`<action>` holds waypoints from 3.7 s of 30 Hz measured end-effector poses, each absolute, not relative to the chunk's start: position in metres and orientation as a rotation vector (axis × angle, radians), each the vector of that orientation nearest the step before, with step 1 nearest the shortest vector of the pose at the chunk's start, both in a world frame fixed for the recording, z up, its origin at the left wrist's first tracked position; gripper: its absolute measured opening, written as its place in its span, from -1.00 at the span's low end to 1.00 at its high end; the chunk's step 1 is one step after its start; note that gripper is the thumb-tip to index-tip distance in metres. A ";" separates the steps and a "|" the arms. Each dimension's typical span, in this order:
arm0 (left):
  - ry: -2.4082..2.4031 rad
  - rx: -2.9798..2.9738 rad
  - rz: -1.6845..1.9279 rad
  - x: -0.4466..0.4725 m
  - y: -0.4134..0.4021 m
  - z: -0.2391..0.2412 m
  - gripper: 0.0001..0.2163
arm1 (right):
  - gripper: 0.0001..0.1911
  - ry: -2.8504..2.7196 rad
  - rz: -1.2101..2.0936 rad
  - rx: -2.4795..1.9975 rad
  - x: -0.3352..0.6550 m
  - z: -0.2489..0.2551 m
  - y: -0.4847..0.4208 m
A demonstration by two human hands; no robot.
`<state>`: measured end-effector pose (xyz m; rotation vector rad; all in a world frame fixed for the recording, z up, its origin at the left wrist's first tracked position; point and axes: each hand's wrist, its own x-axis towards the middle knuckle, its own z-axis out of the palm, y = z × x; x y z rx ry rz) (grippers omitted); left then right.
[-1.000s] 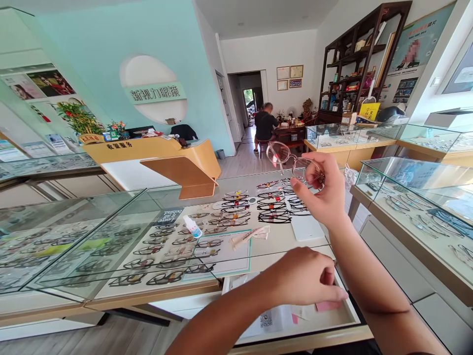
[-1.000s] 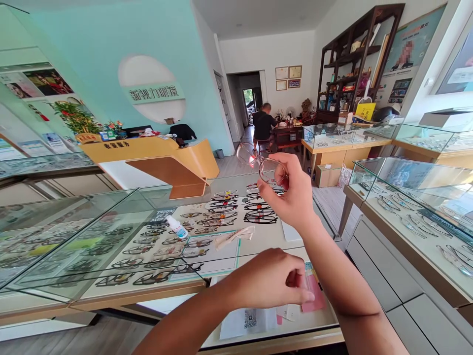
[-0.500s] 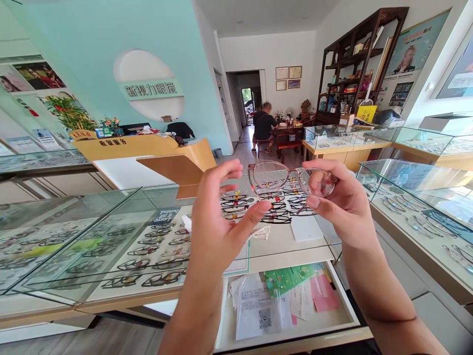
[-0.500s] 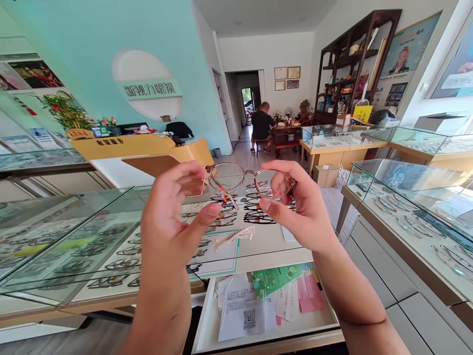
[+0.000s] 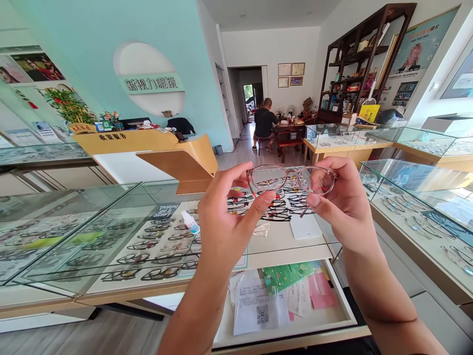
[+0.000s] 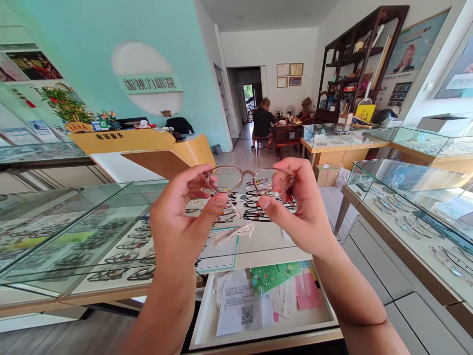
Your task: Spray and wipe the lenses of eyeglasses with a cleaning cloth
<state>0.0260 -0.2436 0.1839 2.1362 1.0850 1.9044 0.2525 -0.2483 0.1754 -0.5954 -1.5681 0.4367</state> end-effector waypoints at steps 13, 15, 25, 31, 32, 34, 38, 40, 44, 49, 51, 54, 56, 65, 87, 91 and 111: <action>0.874 1.968 1.943 0.029 -0.233 0.181 -0.59 | -0.57 -1.456 0.402 -0.624 0.245 0.179 -0.252; 0.862 1.955 1.969 0.027 -0.231 0.181 -0.59 | -0.61 -1.436 0.418 -0.608 0.243 0.179 -0.252; 0.898 1.919 2.141 0.034 -0.231 0.179 -0.56 | -0.64 -1.409 0.381 -0.671 0.241 0.174 -0.250; 0.925 1.979 2.302 0.040 -0.233 0.176 -0.60 | -0.57 -1.452 0.331 -0.751 0.243 0.169 -0.242; 0.915 1.989 2.309 0.040 -0.234 0.176 -0.61 | -0.57 -1.459 0.331 -0.756 0.243 0.169 -0.242; 0.926 2.009 2.316 0.039 -0.234 0.176 -0.61 | -0.57 -1.473 0.327 -0.769 0.242 0.169 -0.241; 0.941 2.054 2.312 0.036 -0.232 0.176 -0.59 | -0.59 -1.471 0.311 -0.778 0.241 0.168 -0.241; 0.948 2.064 2.286 0.033 -0.230 0.177 -0.58 | -0.60 -1.454 0.273 -0.761 0.239 0.168 -0.241; 0.969 2.076 2.204 0.028 -0.225 0.177 -0.55 | -0.59 -1.408 0.097 -0.732 0.234 0.168 -0.243; 0.910 2.021 2.101 0.028 -0.217 0.173 -0.48 | -0.53 -1.369 -0.148 -0.734 0.229 0.169 -0.246; 0.904 1.962 2.078 0.030 -0.215 0.171 -0.47 | -0.52 -1.375 -0.208 -0.742 0.229 0.168 -0.247; 0.901 1.901 2.051 0.033 -0.214 0.169 -0.48 | -0.50 -1.382 -0.288 -0.761 0.231 0.167 -0.245; 0.881 1.884 2.041 0.035 -0.214 0.169 -0.49 | -0.48 -1.384 -0.367 -0.767 0.231 0.167 -0.244; 0.773 1.824 2.073 0.039 -0.209 0.167 -0.47 | -0.30 -1.383 -0.572 -0.682 0.228 0.162 -0.239; 1.051 2.149 2.639 0.040 -0.211 0.165 -0.38 | -0.52 -1.392 0.165 -0.727 0.221 0.151 -0.220; 1.126 2.109 2.581 0.040 -0.213 0.167 -0.40 | -0.57 -1.404 0.193 -0.751 0.221 0.152 -0.219; 1.208 2.144 2.503 0.042 -0.217 0.168 -0.45 | -0.67 -1.444 0.260 -0.937 0.221 0.153 -0.222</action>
